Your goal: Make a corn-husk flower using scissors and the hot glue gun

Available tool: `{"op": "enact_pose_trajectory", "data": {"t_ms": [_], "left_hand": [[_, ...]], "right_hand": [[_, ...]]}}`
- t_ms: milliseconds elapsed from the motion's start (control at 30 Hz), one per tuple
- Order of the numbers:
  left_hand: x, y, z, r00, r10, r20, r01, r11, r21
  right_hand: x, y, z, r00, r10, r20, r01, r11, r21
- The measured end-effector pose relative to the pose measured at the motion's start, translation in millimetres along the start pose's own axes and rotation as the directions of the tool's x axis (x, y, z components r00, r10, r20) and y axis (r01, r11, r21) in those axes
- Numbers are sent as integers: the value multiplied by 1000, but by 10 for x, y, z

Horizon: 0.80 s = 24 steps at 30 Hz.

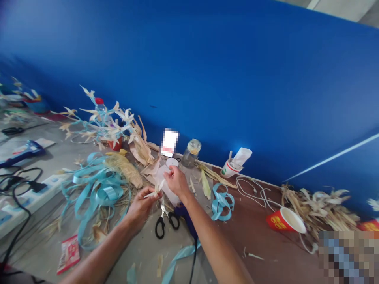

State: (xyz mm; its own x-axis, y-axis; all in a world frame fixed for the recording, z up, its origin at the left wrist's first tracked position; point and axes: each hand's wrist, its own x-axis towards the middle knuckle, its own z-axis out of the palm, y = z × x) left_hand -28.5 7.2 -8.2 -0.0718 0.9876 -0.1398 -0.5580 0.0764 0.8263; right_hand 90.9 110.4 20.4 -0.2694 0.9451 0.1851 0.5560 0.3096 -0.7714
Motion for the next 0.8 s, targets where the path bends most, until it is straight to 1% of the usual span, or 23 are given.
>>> {"op": "enact_pose_trajectory", "data": {"t_ms": [100,200,267,367,467,567,667,800], "left_hand": [[13,18,2,999,10,-34,-11,1000,-26],[23,44,23,998,41,-44,-43,998,-41],[24,54,40,999,19,-36,-20,999,-35],[17,55,57,999,28,-44,-31,998,-55],[11,49,60,999,36,-33,-38,997,-73],[13,44,50,999,37,-8,-38,996,-81],[22,39,36,999,37,-3,-37,996,-85],[34,44,34,999,44,-1,-44,995,-92]], "right_hand": [[-391,111,-262,1000,-7,2,7,998,-56],[-786,156,-473,999,14,50,-4,982,-190],[-999,145,-552,998,39,57,-21,953,-302],[-1215,106,-581,995,91,43,-60,880,-471],[-1321,90,-549,985,159,62,-90,791,-605],[-1356,112,-503,966,242,96,-121,744,-657],[-1356,144,-476,950,297,91,-170,743,-647],[-1349,171,-480,945,313,93,-199,777,-597]]}}
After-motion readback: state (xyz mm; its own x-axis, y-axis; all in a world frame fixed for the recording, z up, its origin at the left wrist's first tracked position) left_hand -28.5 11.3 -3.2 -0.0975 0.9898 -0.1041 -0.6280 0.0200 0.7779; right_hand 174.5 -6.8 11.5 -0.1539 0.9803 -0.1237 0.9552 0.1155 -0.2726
